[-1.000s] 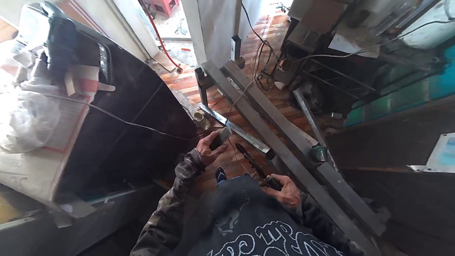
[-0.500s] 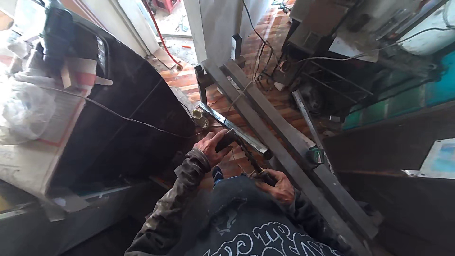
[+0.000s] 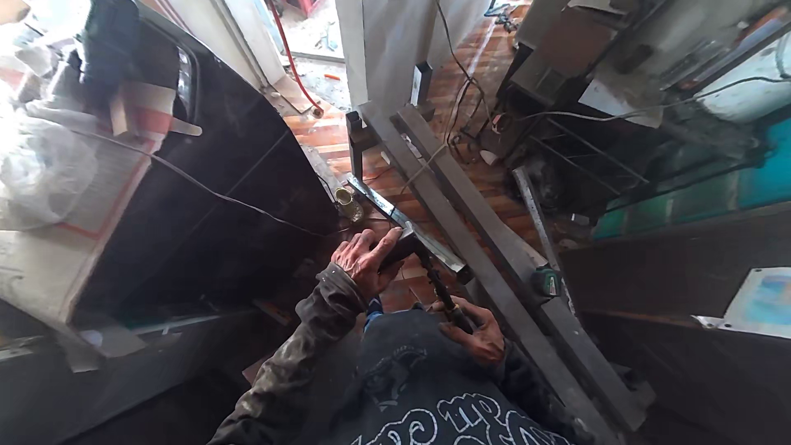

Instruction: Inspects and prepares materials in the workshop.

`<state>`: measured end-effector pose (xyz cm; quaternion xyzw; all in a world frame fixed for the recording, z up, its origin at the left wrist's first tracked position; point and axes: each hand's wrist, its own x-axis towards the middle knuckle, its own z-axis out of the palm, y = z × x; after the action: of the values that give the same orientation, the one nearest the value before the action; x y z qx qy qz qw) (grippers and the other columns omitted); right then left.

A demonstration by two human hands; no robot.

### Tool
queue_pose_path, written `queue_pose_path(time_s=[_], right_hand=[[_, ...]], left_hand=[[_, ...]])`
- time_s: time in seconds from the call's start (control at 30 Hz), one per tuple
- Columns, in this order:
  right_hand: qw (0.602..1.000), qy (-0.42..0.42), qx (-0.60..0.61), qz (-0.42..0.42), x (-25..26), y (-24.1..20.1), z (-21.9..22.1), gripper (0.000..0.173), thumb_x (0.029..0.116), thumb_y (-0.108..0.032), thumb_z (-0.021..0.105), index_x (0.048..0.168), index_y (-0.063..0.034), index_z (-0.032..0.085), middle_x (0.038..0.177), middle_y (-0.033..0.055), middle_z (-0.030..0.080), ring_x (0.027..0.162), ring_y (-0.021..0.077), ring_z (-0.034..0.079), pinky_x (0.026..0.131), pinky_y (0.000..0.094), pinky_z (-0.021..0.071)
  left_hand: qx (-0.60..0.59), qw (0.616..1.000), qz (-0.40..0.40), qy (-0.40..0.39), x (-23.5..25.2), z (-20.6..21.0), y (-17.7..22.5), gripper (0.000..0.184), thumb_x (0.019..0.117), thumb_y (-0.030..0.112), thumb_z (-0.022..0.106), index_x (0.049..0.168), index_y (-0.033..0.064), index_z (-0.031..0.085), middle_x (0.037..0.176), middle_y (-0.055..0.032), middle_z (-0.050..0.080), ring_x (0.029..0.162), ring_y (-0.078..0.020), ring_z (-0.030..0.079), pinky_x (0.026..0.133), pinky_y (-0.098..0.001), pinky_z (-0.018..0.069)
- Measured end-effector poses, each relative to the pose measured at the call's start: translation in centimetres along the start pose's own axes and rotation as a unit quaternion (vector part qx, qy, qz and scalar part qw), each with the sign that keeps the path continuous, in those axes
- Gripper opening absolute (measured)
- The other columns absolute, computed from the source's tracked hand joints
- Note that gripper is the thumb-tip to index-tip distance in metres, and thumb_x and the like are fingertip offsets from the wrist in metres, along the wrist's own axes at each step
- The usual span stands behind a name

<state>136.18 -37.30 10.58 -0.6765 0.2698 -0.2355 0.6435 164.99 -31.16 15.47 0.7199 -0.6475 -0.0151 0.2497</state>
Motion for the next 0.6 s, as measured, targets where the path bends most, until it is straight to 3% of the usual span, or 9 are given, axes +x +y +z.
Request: queue_pose_path(time_s=[0.13,0.23,0.43,0.6], right_hand=[[0.999,0.008,-0.031,-0.029,0.34,0.11,0.27,0.023,0.0857,-0.021,0.08,0.089,-0.0014,0.07,0.104,0.0088,0.071,0.092,0.0082,0.066,0.079,0.0234,0.0563],[0.998,0.017,-0.049,-0.044,0.46,0.31,0.43,0.025,0.0857,-0.023,0.081,0.084,-0.002,0.068,0.094,0.0071,0.069,0.084,0.0062,0.064,0.073,0.0218,0.0544],[0.991,0.047,-0.108,-0.07,0.34,0.18,0.61,0.027,0.0867,-0.026,0.08,0.091,-0.0003,0.073,0.087,0.0063,0.074,0.073,0.0042,0.066,0.067,0.0209,0.057],[0.996,0.02,-0.079,-0.037,0.39,-0.59,0.81,0.027,0.0898,-0.024,0.077,0.104,-0.0013,0.073,0.1,0.0067,0.076,0.088,0.0085,0.07,0.08,0.0261,0.0598]], left_hand=[[-0.011,1.0,-0.007,-0.01,-0.1,0.06,-0.45,0.055,0.0912,0.046,0.068,0.14,0.0202,0.064,0.097,-0.016,0.068,0.084,-0.033,0.068,0.066,-0.0495,0.0553],[-0.018,1.0,-0.009,-0.013,-0.03,0.08,-0.65,0.055,0.0912,0.046,0.067,0.139,0.0204,0.064,0.097,-0.0156,0.068,0.083,-0.0326,0.068,0.065,-0.0495,0.0553],[-0.033,0.999,-0.007,-0.01,0.22,-0.18,-0.82,0.056,0.0892,0.046,0.069,0.139,0.0206,0.065,0.096,-0.0139,0.068,0.08,-0.0302,0.069,0.063,-0.0483,0.0555],[-0.024,0.999,0.006,-0.032,0.15,-0.21,-1.05,0.055,0.0906,0.049,0.067,0.138,0.0208,0.065,0.098,-0.0138,0.069,0.082,-0.0301,0.07,0.063,-0.0485,0.0563]])
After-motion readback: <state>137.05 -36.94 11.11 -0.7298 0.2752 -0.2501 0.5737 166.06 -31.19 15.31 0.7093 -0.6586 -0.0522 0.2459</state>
